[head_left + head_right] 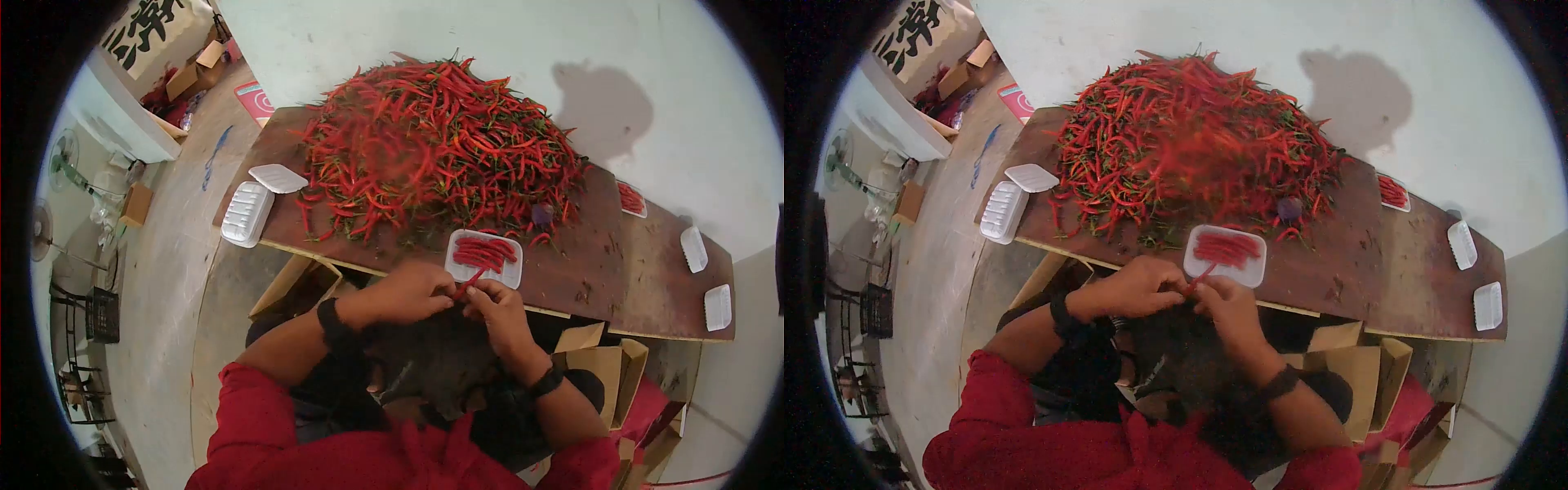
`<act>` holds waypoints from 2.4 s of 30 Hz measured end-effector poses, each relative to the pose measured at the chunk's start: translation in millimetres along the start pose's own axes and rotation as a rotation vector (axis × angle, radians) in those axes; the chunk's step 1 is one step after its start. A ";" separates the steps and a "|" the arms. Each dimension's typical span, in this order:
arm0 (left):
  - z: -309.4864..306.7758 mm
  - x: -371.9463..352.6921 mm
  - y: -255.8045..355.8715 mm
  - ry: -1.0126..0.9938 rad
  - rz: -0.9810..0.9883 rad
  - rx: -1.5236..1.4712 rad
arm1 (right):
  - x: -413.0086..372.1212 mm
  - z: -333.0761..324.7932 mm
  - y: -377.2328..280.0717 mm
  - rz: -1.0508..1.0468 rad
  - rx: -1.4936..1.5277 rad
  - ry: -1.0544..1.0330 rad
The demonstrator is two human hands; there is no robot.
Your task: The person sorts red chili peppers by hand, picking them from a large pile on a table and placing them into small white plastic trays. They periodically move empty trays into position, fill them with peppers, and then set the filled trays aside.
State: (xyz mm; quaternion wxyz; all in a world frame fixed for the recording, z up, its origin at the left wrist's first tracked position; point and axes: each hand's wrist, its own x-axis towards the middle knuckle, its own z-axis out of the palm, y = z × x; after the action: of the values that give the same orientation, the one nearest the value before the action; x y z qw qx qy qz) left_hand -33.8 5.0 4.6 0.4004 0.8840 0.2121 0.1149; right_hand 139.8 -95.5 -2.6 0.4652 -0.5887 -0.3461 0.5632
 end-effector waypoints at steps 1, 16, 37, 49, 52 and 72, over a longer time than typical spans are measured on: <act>0.0 1.5 2.8 -0.022 -0.039 -0.017 | -0.4 -1.9 1.2 -0.020 -0.012 0.000; 23.9 14.8 3.0 -0.256 -0.328 -0.078 | -10.5 -11.1 -14.7 -0.401 -0.311 0.280; 28.4 47.5 -24.9 0.287 -0.067 0.212 | 42.2 -49.5 8.1 -0.539 -1.237 0.247; 35.7 61.6 -27.7 0.248 -0.101 0.319 | 51.5 -52.7 15.3 -0.501 -1.324 0.202; 36.2 63.6 -28.0 0.234 -0.107 0.341 | 52.7 -53.6 14.6 -0.498 -1.304 0.193; 37.0 68.7 -26.7 0.211 -0.094 0.402 | 55.1 -54.4 6.6 -0.427 -1.328 0.174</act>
State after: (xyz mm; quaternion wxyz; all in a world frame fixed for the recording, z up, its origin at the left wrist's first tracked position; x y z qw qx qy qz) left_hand 33.2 28.4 -37.5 0.1967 0.9182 0.3124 0.1434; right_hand 199.6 -54.9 -31.2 0.1336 -0.7105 -0.6862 0.0799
